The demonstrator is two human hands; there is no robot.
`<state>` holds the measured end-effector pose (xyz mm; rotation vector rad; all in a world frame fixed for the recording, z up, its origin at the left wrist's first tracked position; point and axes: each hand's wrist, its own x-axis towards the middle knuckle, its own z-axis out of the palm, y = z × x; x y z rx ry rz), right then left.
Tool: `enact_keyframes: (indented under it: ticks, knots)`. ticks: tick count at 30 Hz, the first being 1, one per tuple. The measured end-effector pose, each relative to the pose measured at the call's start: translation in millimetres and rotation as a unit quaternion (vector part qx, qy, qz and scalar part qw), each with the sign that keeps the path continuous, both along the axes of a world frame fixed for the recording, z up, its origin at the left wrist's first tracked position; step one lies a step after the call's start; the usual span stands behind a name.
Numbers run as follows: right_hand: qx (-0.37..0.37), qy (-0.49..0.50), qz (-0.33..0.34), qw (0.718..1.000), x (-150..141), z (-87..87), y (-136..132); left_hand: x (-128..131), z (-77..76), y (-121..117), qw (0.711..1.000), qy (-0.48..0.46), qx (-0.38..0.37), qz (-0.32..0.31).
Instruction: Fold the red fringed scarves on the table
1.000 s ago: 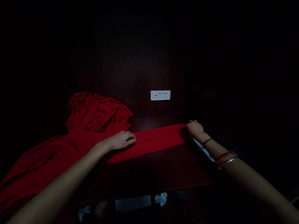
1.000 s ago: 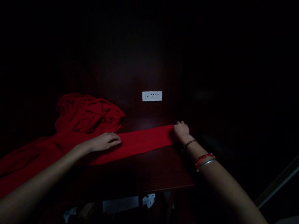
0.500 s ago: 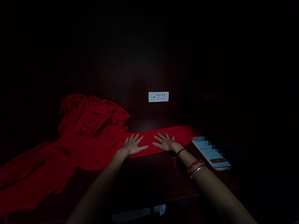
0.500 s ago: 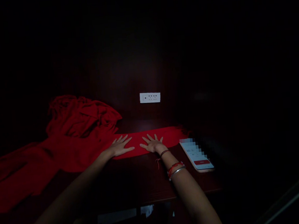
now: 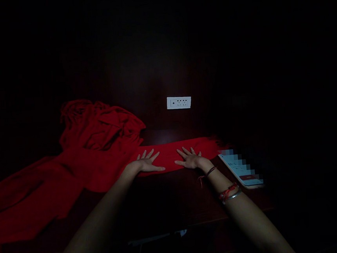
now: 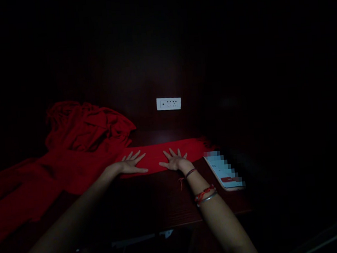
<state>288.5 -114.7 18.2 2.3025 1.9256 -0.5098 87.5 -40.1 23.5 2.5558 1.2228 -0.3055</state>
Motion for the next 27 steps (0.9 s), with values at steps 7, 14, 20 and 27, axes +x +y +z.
enact_keyframes:
  ticks: [7,14,20,27]
  knots:
    - [0.02,-0.015,0.006,1.0,-12.3,6.0,-10.3,-2.9,-1.5,-0.5,1.0,-0.024,0.015,0.007]
    - [0.006,0.013,0.041,0.999,-12.7,-2.3,-0.2,7.3,-7.2,1.3,0.998,-0.02,0.04,0.043]
    - [0.061,-0.016,-0.065,0.996,13.4,1.2,1.6,0.9,-7.1,12.1,0.995,-0.002,0.043,0.086]
    - [-0.01,0.02,0.129,0.991,-15.3,8.9,-16.6,-0.2,-10.6,5.7,0.994,-0.068,0.09,-0.005]
